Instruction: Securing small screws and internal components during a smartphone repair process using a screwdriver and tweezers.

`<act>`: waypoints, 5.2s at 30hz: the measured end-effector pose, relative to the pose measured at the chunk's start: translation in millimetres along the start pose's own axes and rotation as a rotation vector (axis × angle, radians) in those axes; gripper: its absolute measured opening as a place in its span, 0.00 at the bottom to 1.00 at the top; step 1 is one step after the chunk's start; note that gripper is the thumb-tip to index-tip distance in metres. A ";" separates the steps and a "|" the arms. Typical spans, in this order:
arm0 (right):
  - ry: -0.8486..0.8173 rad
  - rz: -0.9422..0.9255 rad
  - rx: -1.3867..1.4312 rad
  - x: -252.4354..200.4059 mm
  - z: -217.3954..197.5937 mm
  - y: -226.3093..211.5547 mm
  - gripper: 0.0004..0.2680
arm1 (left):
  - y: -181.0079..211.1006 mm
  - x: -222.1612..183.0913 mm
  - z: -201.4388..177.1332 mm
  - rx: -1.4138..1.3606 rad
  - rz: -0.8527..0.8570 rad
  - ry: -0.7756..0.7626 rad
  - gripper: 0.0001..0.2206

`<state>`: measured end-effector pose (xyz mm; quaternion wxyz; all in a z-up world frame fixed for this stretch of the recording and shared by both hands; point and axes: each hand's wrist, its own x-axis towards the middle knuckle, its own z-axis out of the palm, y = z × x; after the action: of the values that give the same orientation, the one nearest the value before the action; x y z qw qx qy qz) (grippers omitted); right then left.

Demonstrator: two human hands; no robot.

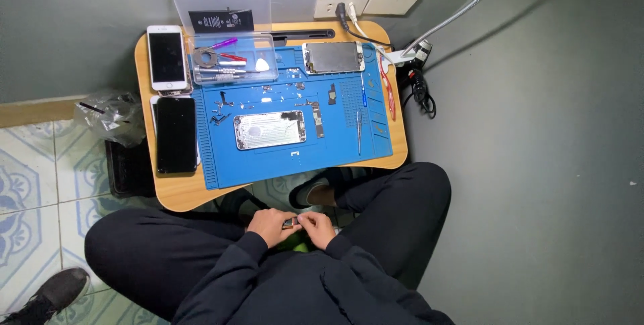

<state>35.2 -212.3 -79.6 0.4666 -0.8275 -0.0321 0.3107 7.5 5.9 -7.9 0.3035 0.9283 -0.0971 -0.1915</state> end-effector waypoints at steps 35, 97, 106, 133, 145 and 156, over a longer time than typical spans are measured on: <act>0.462 -0.664 -0.044 -41.7 -121.7 -149.3 0.14 | 10.6 -25.1 -13.5 -0.400 -0.242 0.187 0.32; -0.343 -0.300 0.080 -50.7 -46.3 -93.6 0.22 | 42.5 -38.0 20.0 0.291 -0.118 0.160 0.18; -0.513 -0.167 0.109 -41.8 -64.7 -116.6 0.15 | 39.8 -20.3 -8.1 0.052 0.063 0.165 0.13; 0.670 -0.660 -0.342 54.7 -227.3 -211.6 0.10 | -47.0 57.5 -7.1 0.009 -0.305 0.236 0.23; 0.750 -0.568 -0.573 68.3 -199.3 -186.1 0.07 | -97.2 22.0 36.7 0.033 -0.370 0.290 0.21; 0.661 -0.441 -0.622 64.3 -186.0 -181.9 0.06 | -35.2 47.9 -23.6 0.083 -0.453 0.399 0.20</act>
<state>231.2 -227.9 102.5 0.2377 -0.9550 -0.1478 -0.0981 63.0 32.2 -25.7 0.2281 0.9572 0.1662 -0.0638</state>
